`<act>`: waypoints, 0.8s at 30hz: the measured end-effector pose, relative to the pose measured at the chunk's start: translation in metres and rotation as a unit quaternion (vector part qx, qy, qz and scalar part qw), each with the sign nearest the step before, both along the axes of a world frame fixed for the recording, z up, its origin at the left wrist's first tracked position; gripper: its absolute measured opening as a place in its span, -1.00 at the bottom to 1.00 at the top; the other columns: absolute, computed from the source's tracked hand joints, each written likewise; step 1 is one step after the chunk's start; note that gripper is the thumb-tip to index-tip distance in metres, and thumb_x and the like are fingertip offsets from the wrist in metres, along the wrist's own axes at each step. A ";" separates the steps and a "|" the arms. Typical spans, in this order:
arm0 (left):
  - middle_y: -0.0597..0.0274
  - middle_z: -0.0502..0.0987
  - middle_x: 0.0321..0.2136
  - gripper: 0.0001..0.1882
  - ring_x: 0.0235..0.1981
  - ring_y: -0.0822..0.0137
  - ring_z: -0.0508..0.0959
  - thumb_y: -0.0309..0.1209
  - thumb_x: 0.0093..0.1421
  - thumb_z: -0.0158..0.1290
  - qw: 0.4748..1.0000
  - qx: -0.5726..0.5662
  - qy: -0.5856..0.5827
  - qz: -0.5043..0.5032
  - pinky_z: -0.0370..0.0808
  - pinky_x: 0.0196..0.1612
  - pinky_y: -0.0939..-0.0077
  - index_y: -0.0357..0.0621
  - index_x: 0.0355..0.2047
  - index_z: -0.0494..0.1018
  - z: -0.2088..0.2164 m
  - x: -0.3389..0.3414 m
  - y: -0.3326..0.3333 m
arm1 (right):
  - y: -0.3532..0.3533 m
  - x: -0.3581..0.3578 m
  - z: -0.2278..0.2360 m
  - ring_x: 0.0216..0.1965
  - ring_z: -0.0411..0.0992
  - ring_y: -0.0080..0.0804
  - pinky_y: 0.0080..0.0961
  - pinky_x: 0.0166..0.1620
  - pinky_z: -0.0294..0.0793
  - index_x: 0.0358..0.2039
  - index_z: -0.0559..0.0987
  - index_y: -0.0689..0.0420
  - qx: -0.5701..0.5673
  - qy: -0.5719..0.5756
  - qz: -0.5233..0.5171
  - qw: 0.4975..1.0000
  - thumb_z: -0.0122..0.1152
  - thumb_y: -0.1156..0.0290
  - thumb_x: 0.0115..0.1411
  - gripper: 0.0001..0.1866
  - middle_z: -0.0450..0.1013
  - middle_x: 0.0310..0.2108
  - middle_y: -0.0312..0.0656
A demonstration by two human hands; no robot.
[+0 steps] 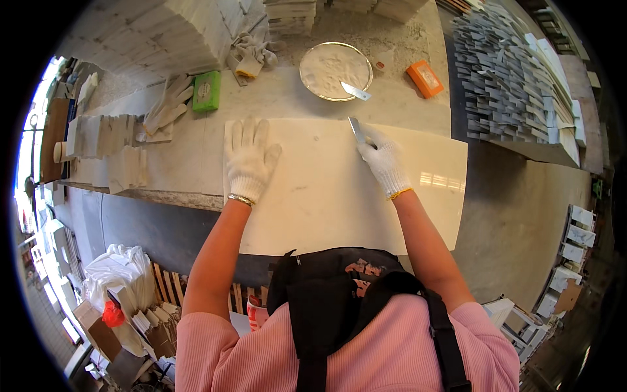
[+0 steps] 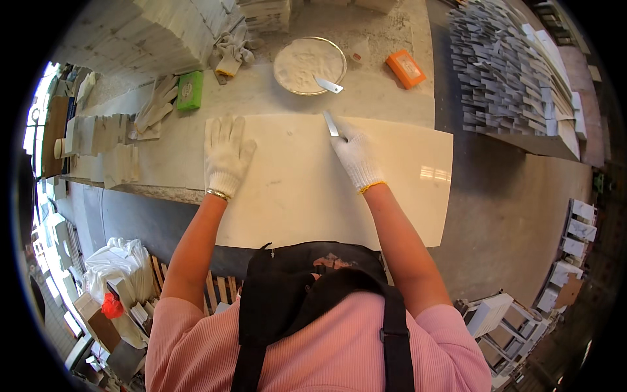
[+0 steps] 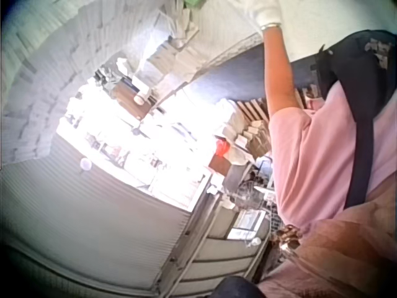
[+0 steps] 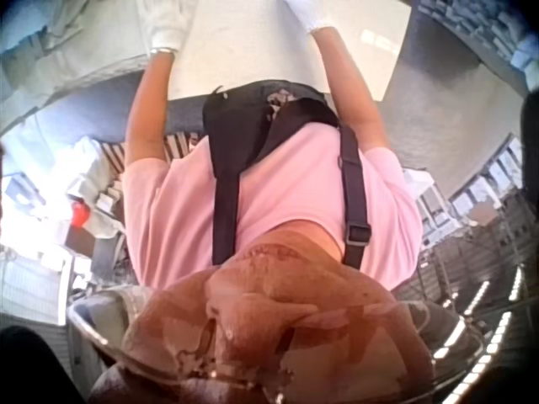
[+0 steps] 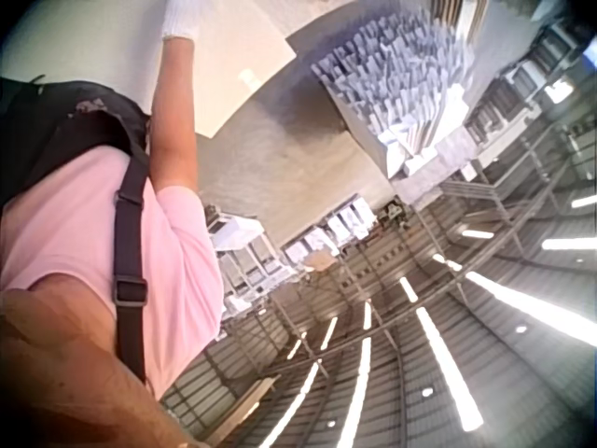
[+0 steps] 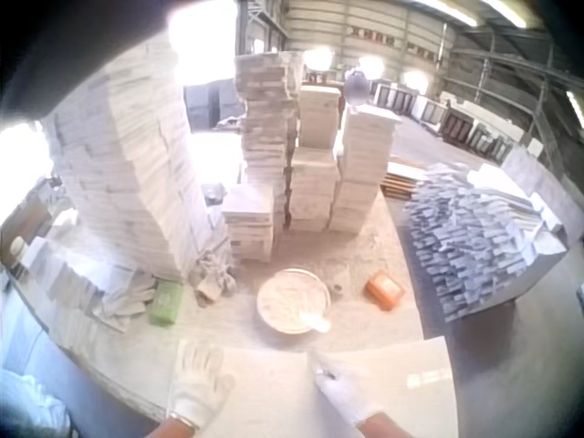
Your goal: The person applies a white paste from a metal bowl onto a large white tile using a small metal spatula, then scrapes and smooths the paste into surface imperfections. The person repeatedly lifts and repositions the tile to access different areas and continues applying and smoothing the paste across the surface.
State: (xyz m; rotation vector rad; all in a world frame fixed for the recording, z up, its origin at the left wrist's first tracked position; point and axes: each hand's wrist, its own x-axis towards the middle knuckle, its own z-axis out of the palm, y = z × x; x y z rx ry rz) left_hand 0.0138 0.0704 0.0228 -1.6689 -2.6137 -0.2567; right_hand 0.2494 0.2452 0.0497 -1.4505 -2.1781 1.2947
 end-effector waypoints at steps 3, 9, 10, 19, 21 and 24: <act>-0.04 0.24 0.32 -0.35 0.34 -0.11 0.16 -0.06 0.26 -0.01 1.000 -0.016 -0.004 -0.003 -0.04 0.43 0.05 -0.11 0.28 0.31 0.006 0.002 0.004 | 0.001 -0.016 0.002 -0.43 0.44 -0.50 -0.48 -0.28 0.46 0.11 0.57 0.08 0.012 -0.011 0.025 1.000 0.19 0.33 0.16 -0.54 0.55 -0.42 -0.20; 0.01 0.30 0.28 -0.36 0.30 -0.10 0.21 -0.04 0.23 0.00 1.000 0.024 0.005 -0.006 -0.04 0.42 0.04 -0.10 0.25 0.34 0.001 0.000 0.000 | 0.006 -0.006 -0.002 -0.46 0.39 -0.52 -0.49 -0.30 0.43 0.11 0.57 0.06 -0.053 0.036 0.005 0.998 0.16 0.28 0.17 -0.54 0.47 -0.49 -0.23; 0.04 0.34 0.25 -0.36 0.28 -0.09 0.23 -0.03 0.21 0.01 0.999 0.036 0.009 -0.007 -0.03 0.42 0.04 -0.10 0.23 0.37 0.000 0.001 -0.001 | 0.005 -0.004 -0.002 -0.47 0.38 -0.53 -0.49 -0.31 0.43 0.11 0.57 0.05 -0.057 0.044 0.002 0.997 0.16 0.28 0.18 -0.54 0.46 -0.51 -0.24; 0.01 0.28 0.30 -0.35 0.33 -0.09 0.18 -0.01 0.24 -0.01 1.000 0.029 -0.001 -0.007 -0.05 0.42 0.05 -0.09 0.25 0.34 -0.006 -0.003 0.001 | -0.005 -0.037 0.019 -0.38 0.47 -0.44 -0.45 -0.23 0.47 0.21 0.47 0.14 -0.065 0.043 0.073 0.994 0.18 0.38 0.17 -0.45 0.55 -0.40 -0.18; 0.02 0.26 0.32 -0.33 0.35 -0.09 0.15 0.01 0.25 -0.03 0.999 0.035 -0.005 -0.002 -0.06 0.42 0.03 -0.09 0.27 0.32 -0.006 -0.003 0.004 | -0.002 -0.013 0.010 -0.41 0.44 -0.52 -0.52 -0.28 0.45 0.25 0.43 0.16 -0.103 0.101 0.024 0.989 0.22 0.38 0.19 -0.42 0.52 -0.44 -0.22; 0.01 0.21 0.35 -0.30 0.38 -0.10 0.09 0.06 0.28 -0.07 0.998 0.019 0.015 0.054 -0.08 0.42 -0.03 -0.10 0.31 0.27 -0.021 -0.002 0.000 | 0.000 0.048 0.004 -0.46 0.38 -0.64 -0.67 -0.38 0.38 0.29 0.37 0.20 -0.132 0.165 -0.091 0.973 0.26 0.42 0.23 -0.39 0.45 -0.50 -0.33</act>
